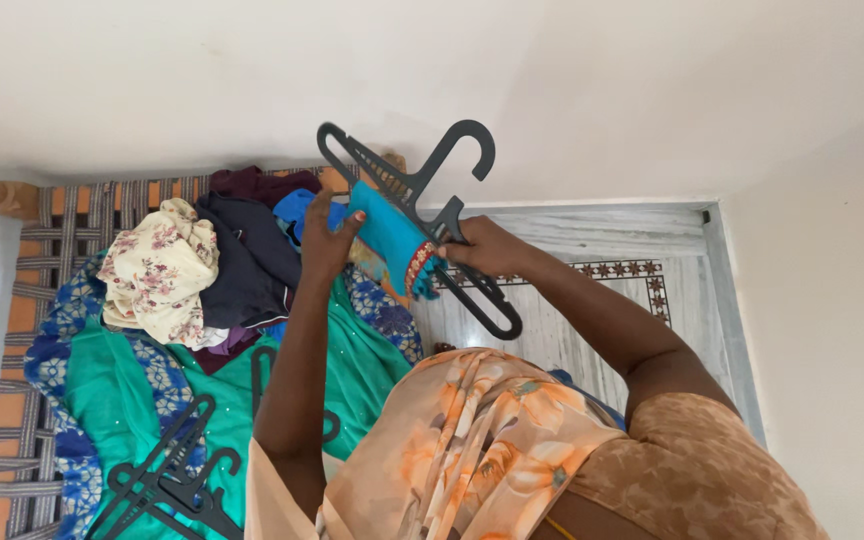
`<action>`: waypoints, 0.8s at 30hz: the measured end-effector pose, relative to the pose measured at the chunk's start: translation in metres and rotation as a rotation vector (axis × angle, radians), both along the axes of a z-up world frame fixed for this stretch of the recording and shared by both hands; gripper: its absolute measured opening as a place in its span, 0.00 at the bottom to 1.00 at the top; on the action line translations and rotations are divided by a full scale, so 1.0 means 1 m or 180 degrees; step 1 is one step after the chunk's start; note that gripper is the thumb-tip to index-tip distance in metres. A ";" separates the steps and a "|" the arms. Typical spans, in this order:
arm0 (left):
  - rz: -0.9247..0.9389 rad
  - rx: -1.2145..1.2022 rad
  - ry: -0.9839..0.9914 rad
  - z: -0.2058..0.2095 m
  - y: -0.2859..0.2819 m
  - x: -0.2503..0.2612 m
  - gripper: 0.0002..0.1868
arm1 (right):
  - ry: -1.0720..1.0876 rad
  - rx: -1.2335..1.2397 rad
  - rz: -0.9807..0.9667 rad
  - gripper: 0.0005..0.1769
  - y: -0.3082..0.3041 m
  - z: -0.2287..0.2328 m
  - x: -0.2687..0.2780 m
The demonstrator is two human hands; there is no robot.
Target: The person picks up a blue garment and places it on a black hanger, adjusting the fabric to fit properly. They then pick up a green garment, place it on a hanger, and hang it on a rack alongside other clothes.
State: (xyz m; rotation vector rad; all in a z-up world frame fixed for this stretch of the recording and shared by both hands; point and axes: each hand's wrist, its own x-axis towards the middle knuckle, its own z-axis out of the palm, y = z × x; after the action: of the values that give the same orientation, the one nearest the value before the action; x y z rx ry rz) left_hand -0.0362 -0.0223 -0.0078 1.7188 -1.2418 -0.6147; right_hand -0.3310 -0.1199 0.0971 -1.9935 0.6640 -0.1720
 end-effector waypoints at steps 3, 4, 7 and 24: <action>-0.0169 -0.0710 -0.0623 0.034 0.029 -0.034 0.47 | -0.0114 0.0212 -0.0547 0.16 0.008 -0.008 0.017; -0.0405 -0.0692 -0.0869 0.046 0.041 -0.046 0.52 | -0.0119 0.0211 -0.0757 0.16 0.011 -0.009 0.024; -0.0414 -0.0446 -0.1567 0.062 0.049 -0.094 0.53 | -0.0224 0.0100 -0.1223 0.16 0.022 -0.008 0.046; 0.0498 -0.1042 0.1426 -0.010 0.052 -0.059 0.20 | -0.0525 -0.2385 -0.0914 0.30 0.012 0.052 0.054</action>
State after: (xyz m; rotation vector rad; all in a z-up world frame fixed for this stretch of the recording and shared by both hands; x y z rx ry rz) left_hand -0.0948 0.0293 -0.0180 1.3000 -0.8294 -0.6213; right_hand -0.2774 -0.1080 0.1489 -2.5351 0.8557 -0.8536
